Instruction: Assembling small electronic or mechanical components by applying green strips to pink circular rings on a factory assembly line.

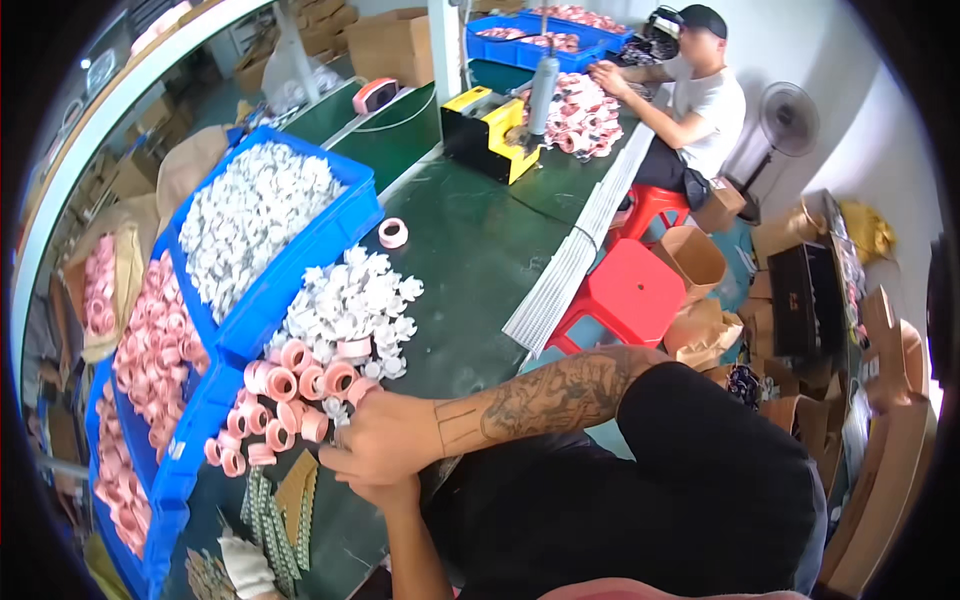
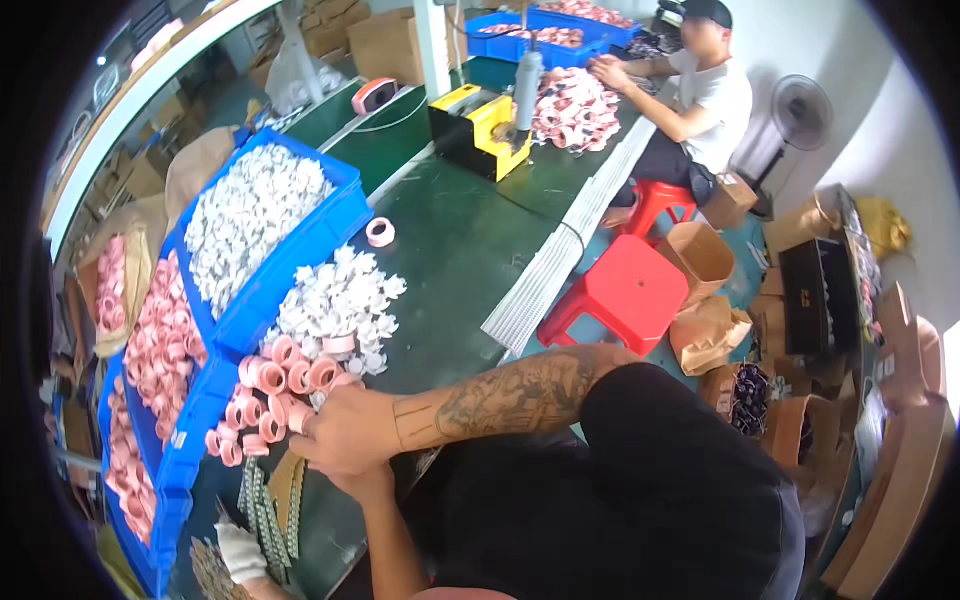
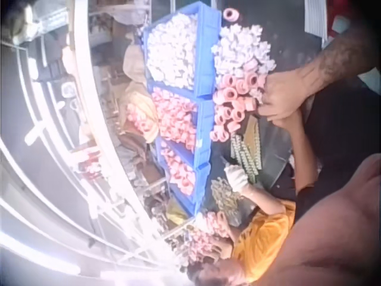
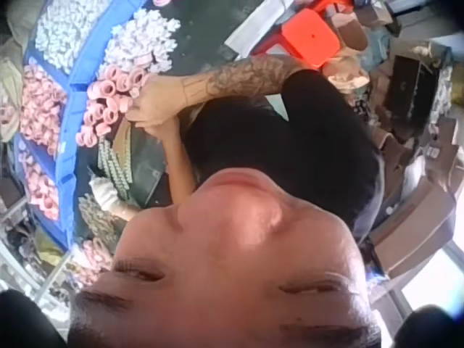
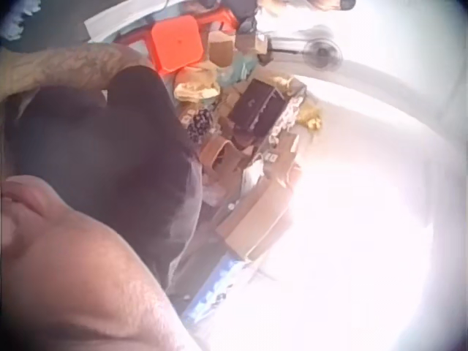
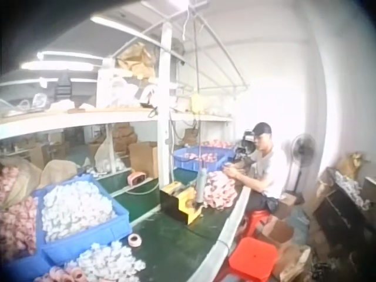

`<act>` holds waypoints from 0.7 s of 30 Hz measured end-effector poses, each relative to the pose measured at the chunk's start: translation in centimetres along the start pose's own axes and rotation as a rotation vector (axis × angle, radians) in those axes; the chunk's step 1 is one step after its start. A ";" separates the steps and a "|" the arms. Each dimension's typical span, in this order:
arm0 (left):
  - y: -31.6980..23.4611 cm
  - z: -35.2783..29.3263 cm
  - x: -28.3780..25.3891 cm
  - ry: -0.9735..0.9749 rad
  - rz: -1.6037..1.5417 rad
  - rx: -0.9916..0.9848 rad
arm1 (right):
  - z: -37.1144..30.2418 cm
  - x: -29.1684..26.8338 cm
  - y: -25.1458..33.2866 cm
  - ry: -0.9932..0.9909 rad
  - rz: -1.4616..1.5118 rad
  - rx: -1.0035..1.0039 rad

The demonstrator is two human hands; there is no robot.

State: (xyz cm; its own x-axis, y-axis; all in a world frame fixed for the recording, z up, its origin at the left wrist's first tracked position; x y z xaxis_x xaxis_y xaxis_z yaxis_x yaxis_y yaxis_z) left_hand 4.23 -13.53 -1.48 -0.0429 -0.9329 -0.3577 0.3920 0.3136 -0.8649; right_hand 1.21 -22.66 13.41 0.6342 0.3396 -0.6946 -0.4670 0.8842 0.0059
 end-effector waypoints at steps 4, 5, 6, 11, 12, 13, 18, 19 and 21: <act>-2.0 0.3 -0.3 0.026 -0.179 -0.091 | 0.0 -1.2 0.5 -0.008 -0.029 -0.092; -1.7 0.1 -0.4 0.051 -0.338 -0.083 | 0.0 -1.1 0.3 -0.007 -0.046 -0.090; -1.6 0.2 -0.3 0.077 -0.497 -0.076 | 0.0 -1.0 0.3 -0.006 -0.034 -0.098; -2.1 0.6 -0.1 0.036 -0.801 0.011 | 0.9 1.4 -0.7 0.261 0.009 -0.008; -2.3 0.7 -0.1 0.037 -0.780 0.036 | 1.0 2.0 -0.8 0.321 0.012 -0.031; -2.2 0.8 -0.1 0.034 -0.788 0.039 | 1.5 1.9 -0.9 0.324 0.005 -0.035; 0.7 2.6 0.0 0.237 -0.752 -0.009 | 3.1 2.4 -2.2 0.356 -0.028 0.025; -0.5 3.8 -0.6 0.167 -0.792 0.022 | 3.8 1.9 -2.6 0.357 -0.016 0.075; -1.1 5.7 -0.8 0.343 -0.811 -0.172 | 4.8 0.4 -4.0 0.225 -0.006 0.194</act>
Point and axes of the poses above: each hand's wrist, its own z-axis towards the middle knuckle, its own x-axis out of the palm, y = z × x, the point moved 8 cm from there along z, towards the middle knuckle, and after that the axes turned 11 degrees about -z, right-handed, at the moved point
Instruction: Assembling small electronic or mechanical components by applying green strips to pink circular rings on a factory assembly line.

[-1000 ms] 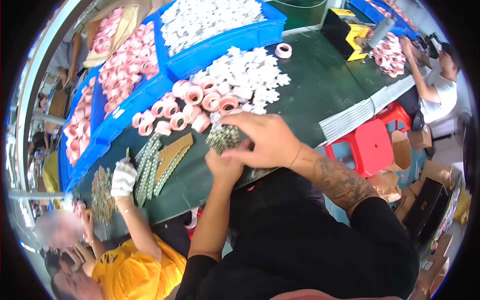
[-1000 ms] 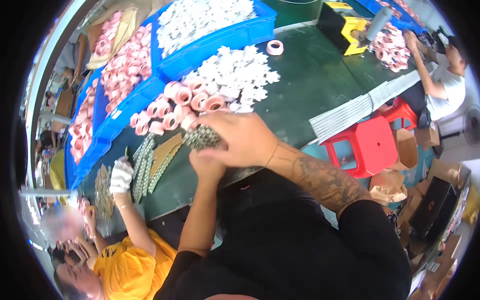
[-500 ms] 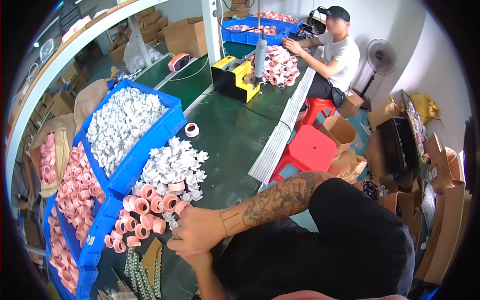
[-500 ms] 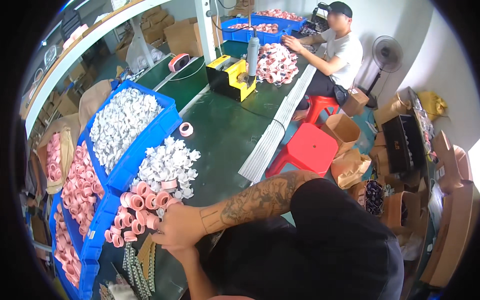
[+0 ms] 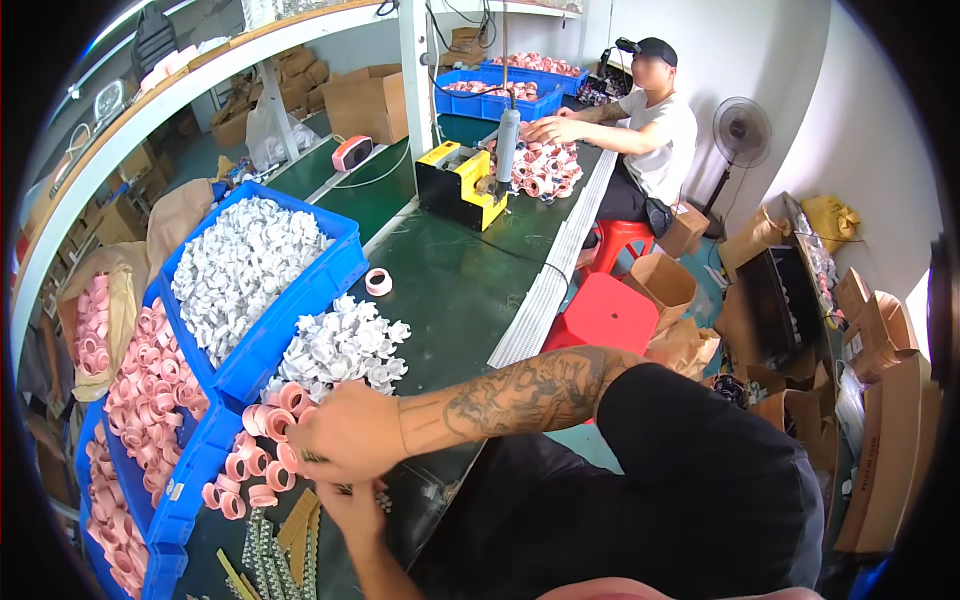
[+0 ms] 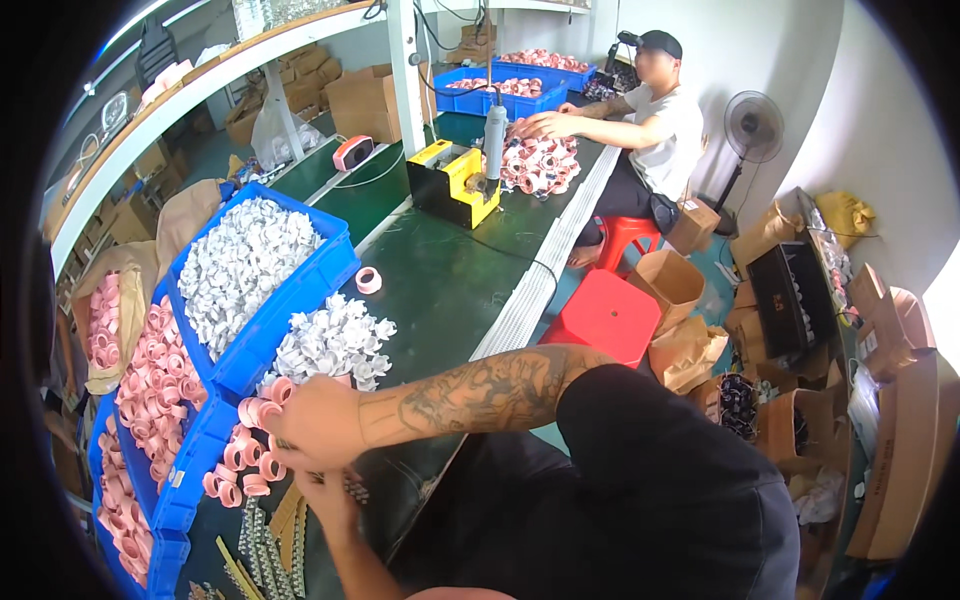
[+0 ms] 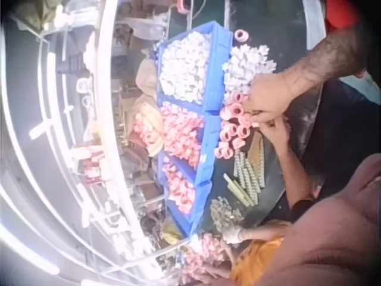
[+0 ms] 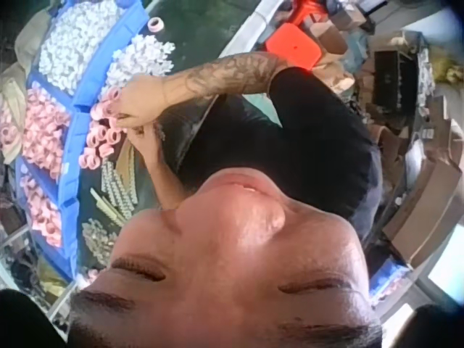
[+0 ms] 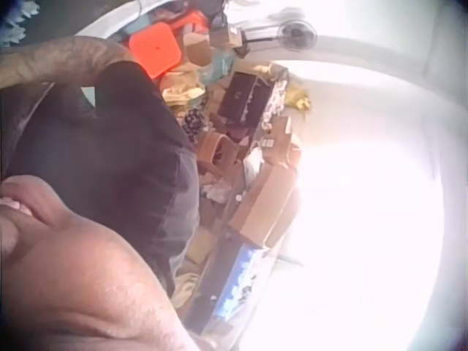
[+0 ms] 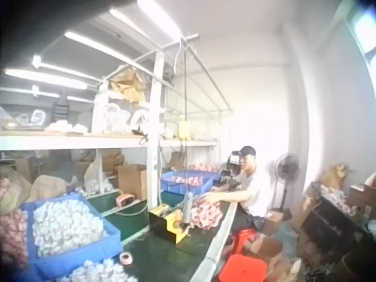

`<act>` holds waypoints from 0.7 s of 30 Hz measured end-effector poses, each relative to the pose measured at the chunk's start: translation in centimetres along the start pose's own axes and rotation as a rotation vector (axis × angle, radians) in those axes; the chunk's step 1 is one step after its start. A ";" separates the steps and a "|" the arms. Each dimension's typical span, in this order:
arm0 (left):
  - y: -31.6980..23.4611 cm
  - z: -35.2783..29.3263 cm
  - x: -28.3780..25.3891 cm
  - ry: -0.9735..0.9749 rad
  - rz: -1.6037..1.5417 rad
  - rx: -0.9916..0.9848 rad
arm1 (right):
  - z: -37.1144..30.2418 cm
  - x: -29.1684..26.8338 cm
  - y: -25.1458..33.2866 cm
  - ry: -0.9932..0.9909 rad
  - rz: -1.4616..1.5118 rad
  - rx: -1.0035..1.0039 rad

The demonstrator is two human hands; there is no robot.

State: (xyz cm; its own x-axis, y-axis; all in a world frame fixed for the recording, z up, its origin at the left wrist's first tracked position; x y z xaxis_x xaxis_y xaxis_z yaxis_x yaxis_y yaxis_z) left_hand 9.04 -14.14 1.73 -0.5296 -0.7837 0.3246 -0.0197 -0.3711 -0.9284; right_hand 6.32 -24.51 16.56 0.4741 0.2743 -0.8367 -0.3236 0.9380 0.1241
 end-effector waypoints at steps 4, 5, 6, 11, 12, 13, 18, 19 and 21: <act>-3.5 2.6 2.7 0.143 0.117 -0.168 | 0.4 1.1 -2.9 -0.070 0.050 0.132; -3.0 2.7 2.2 0.148 0.114 -0.167 | 0.1 1.7 -2.6 -0.093 0.079 0.099; -1.8 2.6 1.7 0.202 0.105 -0.164 | -0.2 2.4 -2.3 -0.115 0.109 0.066; 0.8 0.4 -0.4 0.173 -0.009 -0.316 | -0.8 5.5 -2.3 0.259 0.097 0.177; 1.4 0.1 -0.7 0.165 -0.031 -0.329 | -0.6 6.5 -2.6 0.276 0.122 0.190; 1.3 -0.2 -0.9 0.130 -0.052 -0.346 | -0.5 7.2 -2.9 0.287 0.187 0.220; 3.3 1.1 2.2 0.248 -0.186 -0.516 | -2.2 7.3 -6.9 0.277 0.375 0.401; 3.0 1.1 2.5 0.216 -0.271 -0.529 | -2.4 7.4 -7.2 0.292 0.416 0.426; 2.8 1.0 2.2 0.181 -0.301 -0.554 | -3.6 8.9 -8.5 0.269 0.610 0.539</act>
Point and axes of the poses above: each hand's wrist, its own z-axis towards the middle knuckle, its own x-axis out of the palm, y = z × x, the point moved 8 cm from there along z, towards the middle knuckle, and after that the axes turned 11 degrees about -z, right-handed, at the moved point
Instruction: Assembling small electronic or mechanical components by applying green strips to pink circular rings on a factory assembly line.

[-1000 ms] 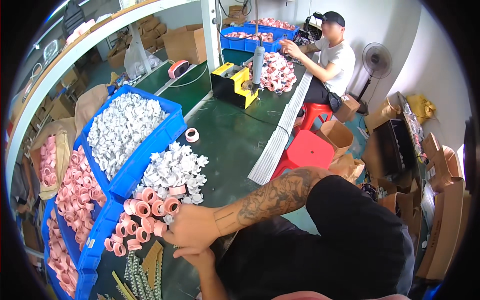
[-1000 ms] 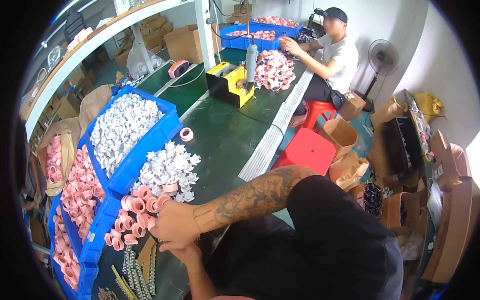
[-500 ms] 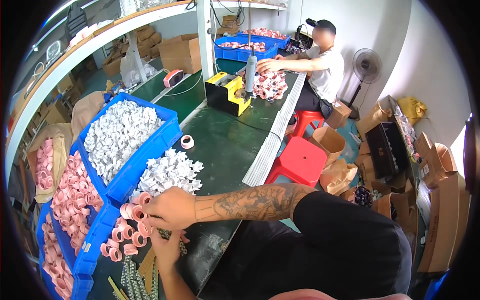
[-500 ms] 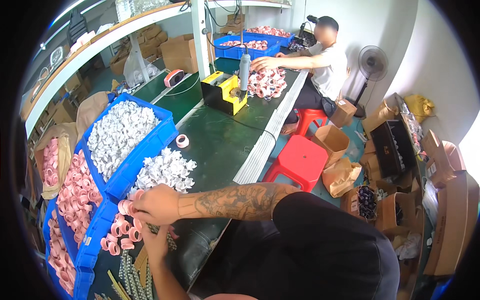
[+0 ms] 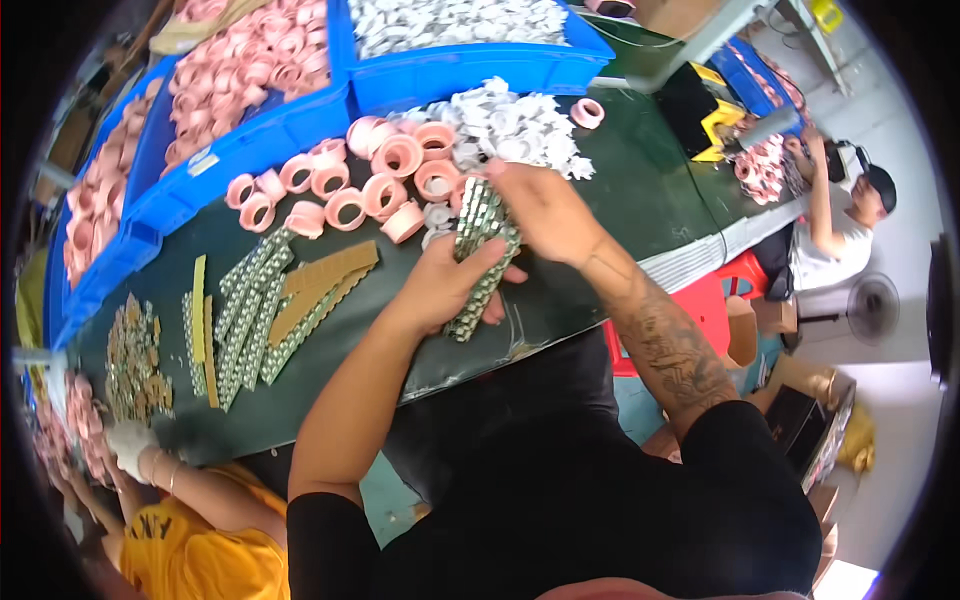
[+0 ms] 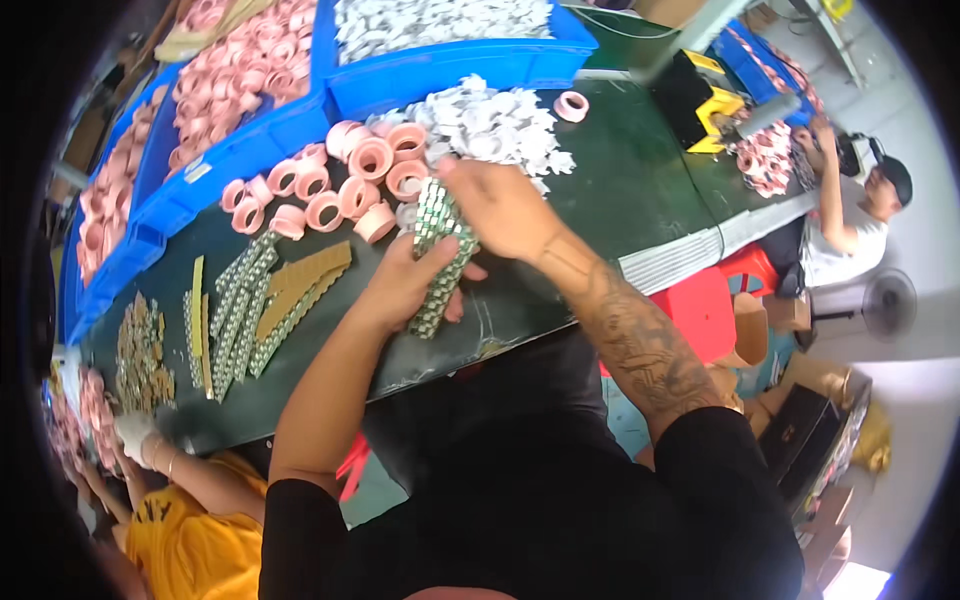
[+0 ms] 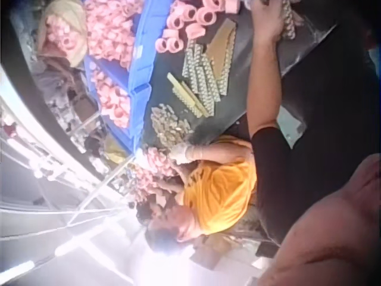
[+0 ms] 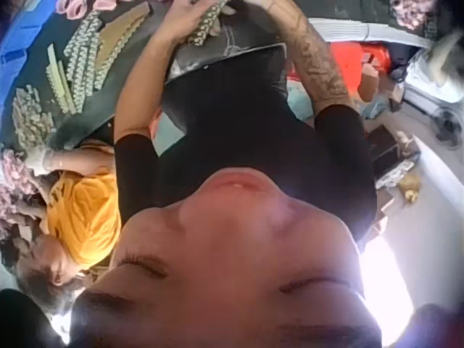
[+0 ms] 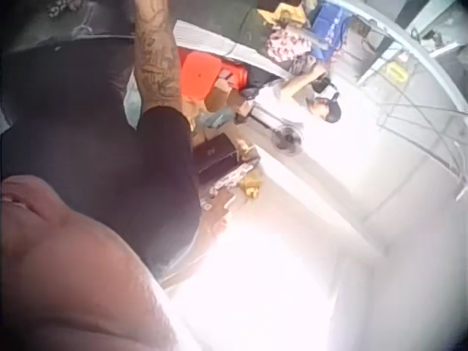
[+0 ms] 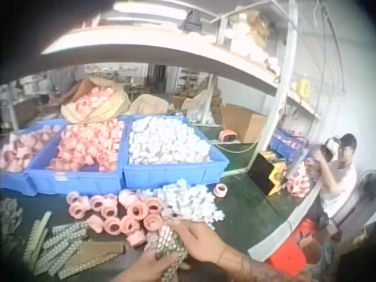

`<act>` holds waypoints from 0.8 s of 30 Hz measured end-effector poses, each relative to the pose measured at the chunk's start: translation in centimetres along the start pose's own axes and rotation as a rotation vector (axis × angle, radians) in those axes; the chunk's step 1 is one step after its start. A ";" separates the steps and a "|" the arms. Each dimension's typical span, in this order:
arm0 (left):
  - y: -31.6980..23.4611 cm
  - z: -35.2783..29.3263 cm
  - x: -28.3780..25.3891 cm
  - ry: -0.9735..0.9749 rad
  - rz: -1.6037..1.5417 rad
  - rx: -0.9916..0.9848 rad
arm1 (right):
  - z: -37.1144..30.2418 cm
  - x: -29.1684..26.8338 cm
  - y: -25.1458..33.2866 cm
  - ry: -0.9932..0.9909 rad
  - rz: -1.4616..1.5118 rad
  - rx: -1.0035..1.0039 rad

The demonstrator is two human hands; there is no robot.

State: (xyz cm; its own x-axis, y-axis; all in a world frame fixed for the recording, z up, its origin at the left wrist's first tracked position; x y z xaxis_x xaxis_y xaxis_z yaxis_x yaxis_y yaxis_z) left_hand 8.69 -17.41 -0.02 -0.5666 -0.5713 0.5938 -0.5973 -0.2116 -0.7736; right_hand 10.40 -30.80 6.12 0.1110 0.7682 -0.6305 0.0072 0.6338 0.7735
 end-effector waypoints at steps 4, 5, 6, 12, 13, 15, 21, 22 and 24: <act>-0.5 -0.6 -1.4 -0.034 -0.066 0.040 | -1.1 -0.4 -0.3 0.131 0.082 0.049; -0.5 -0.7 -1.6 -0.035 -0.068 0.042 | -1.7 -0.3 0.5 0.163 0.094 -0.006; -0.6 -0.7 -1.6 -0.022 -0.064 0.052 | -1.9 0.0 0.4 0.224 0.070 -0.055; -0.6 -0.8 -1.2 0.019 -0.102 0.072 | -2.5 -0.4 -1.3 0.231 0.139 0.055; -0.7 -0.8 -1.1 0.037 -0.115 0.061 | -2.4 -0.3 -1.1 0.236 0.140 0.054; -1.0 -0.7 -1.3 0.050 -0.129 0.051 | -2.1 -0.3 -0.2 0.204 0.187 -0.007; -1.5 -0.5 -1.8 0.052 -0.110 0.032 | -1.6 -0.3 -0.6 0.200 0.216 0.008; -1.7 -0.8 -1.7 0.045 -0.113 0.031 | -1.6 0.0 -0.4 0.210 0.232 -0.004; -1.5 -1.4 -1.4 0.060 -0.134 0.006 | -2.2 0.1 -0.5 0.214 0.239 0.011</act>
Point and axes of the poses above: each hand's wrist, its own z-axis towards the middle knuckle, its own x-axis out of the palm, y = z × x, the point moved 8 cm from there along z, towards the middle knuckle, and after that the axes turned 11 degrees about -z, right-handed, at the moved point
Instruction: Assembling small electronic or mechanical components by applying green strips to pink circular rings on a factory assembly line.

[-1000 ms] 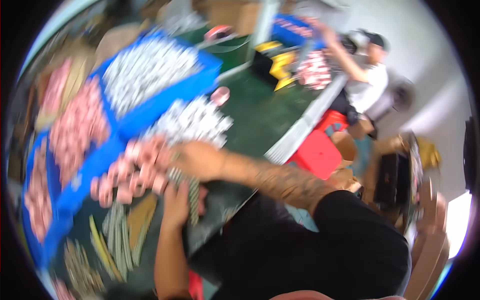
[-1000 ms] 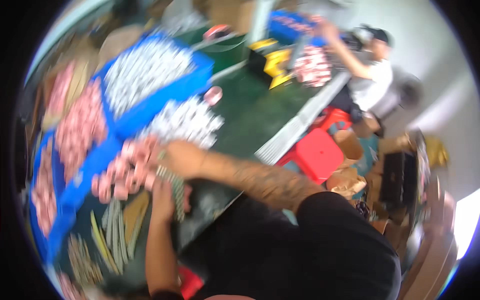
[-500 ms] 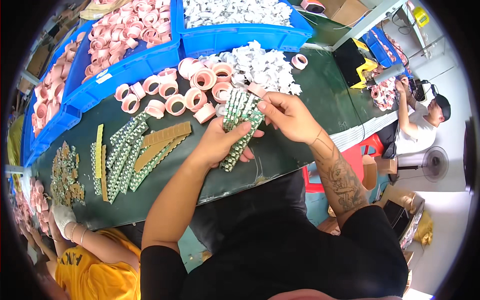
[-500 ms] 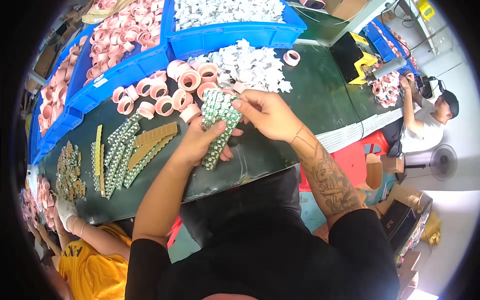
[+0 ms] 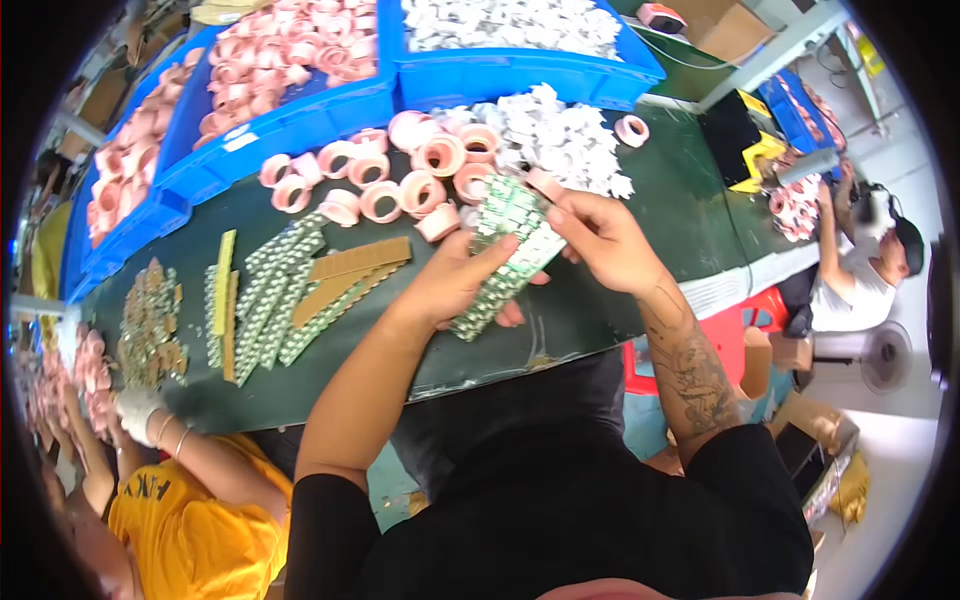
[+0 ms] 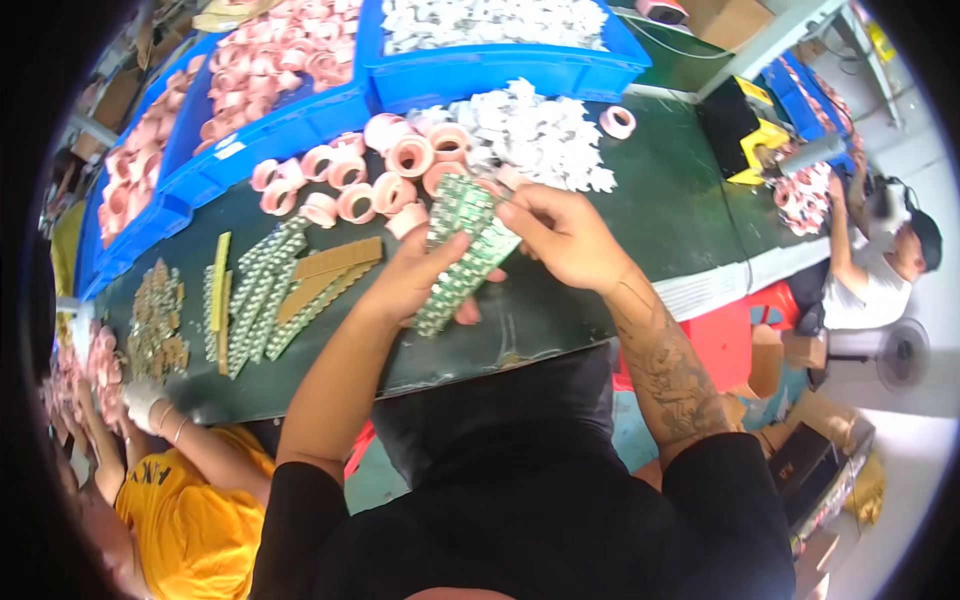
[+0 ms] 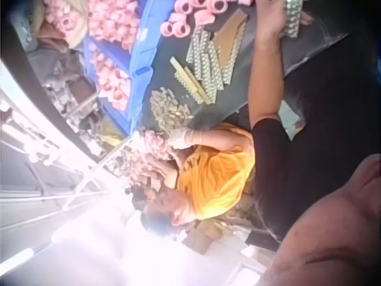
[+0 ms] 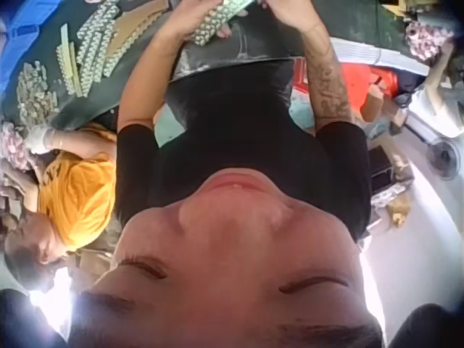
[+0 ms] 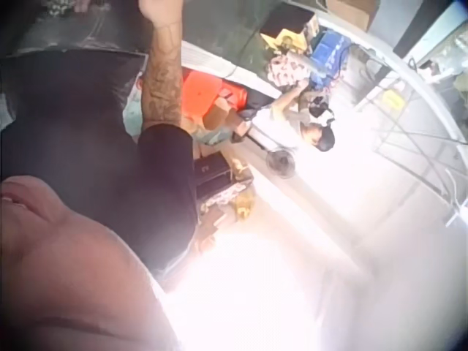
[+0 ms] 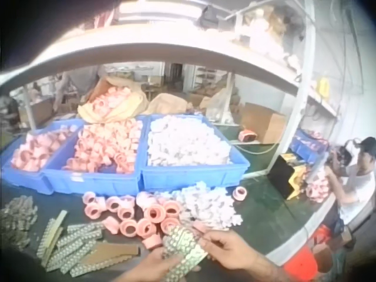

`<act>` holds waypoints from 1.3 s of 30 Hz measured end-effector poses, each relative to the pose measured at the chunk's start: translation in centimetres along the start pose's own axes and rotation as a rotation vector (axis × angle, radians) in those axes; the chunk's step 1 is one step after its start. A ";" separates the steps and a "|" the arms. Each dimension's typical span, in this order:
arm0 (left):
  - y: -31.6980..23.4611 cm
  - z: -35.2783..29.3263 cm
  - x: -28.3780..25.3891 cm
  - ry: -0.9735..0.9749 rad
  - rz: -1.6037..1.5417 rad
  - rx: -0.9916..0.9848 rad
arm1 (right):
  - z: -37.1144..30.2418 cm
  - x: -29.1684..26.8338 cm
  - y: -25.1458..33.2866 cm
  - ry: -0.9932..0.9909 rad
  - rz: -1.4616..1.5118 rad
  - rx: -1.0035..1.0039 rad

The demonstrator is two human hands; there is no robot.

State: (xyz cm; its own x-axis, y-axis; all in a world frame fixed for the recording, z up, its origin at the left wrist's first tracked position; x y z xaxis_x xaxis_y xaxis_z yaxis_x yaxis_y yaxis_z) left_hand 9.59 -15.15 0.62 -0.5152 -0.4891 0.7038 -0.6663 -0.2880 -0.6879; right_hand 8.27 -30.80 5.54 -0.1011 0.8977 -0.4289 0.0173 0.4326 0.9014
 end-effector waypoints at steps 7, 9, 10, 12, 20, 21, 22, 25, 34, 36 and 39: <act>-1.4 -3.4 -1.2 -0.242 0.488 0.095 | -4.0 -3.6 -1.7 -0.134 0.112 -0.021; -1.8 -6.0 -1.4 -0.354 0.658 0.064 | -4.7 -3.6 -2.2 -0.110 0.155 -0.037; -3.1 -7.8 -1.7 -0.553 1.067 0.163 | -4.7 -3.4 -3.0 -0.099 0.195 -0.033; -2.0 -8.5 -2.1 -0.498 1.066 0.044 | -4.9 -3.2 -4.3 -0.086 0.256 -0.029; -2.7 -8.1 -2.1 -0.585 1.355 0.051 | -4.2 -1.4 -4.4 -0.111 0.255 0.018; -2.6 -8.1 -1.9 -0.581 1.362 0.044 | -4.2 -1.2 -4.2 -0.091 0.259 0.005; -2.9 -8.1 -1.3 -0.604 1.406 0.086 | -4.2 -1.1 -4.2 -0.086 0.256 -0.001; -3.4 -8.0 -0.7 -0.596 1.504 0.280 | -4.4 -0.9 -4.8 -0.073 0.266 0.002; -4.9 -9.5 -2.3 -0.783 1.380 0.411 | -4.6 0.0 -6.1 -0.031 0.267 0.036; -6.0 -10.5 -1.8 -0.893 1.544 0.392 | -4.5 0.1 -5.9 -0.027 0.264 0.034; -5.8 -10.3 -0.8 -0.768 1.527 0.374 | -4.5 0.1 -5.9 -0.025 0.252 0.038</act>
State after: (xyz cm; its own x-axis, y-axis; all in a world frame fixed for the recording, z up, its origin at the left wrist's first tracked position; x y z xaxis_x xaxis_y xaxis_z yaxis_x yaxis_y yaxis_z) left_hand 8.29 -4.57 5.89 -0.0835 -0.6916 -0.7174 0.3370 0.6579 -0.6735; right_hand 3.68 -33.64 0.44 -0.0647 0.9791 -0.1930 0.0762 0.1977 0.9773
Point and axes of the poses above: each hand's wrist, its own z-axis towards the middle knuckle, its own x-axis out of the palm, y = z × x, the point moved 8 cm from there along z, towards the middle knuckle, and after that the axes turned 11 degrees about -z, right-handed, at the moved point
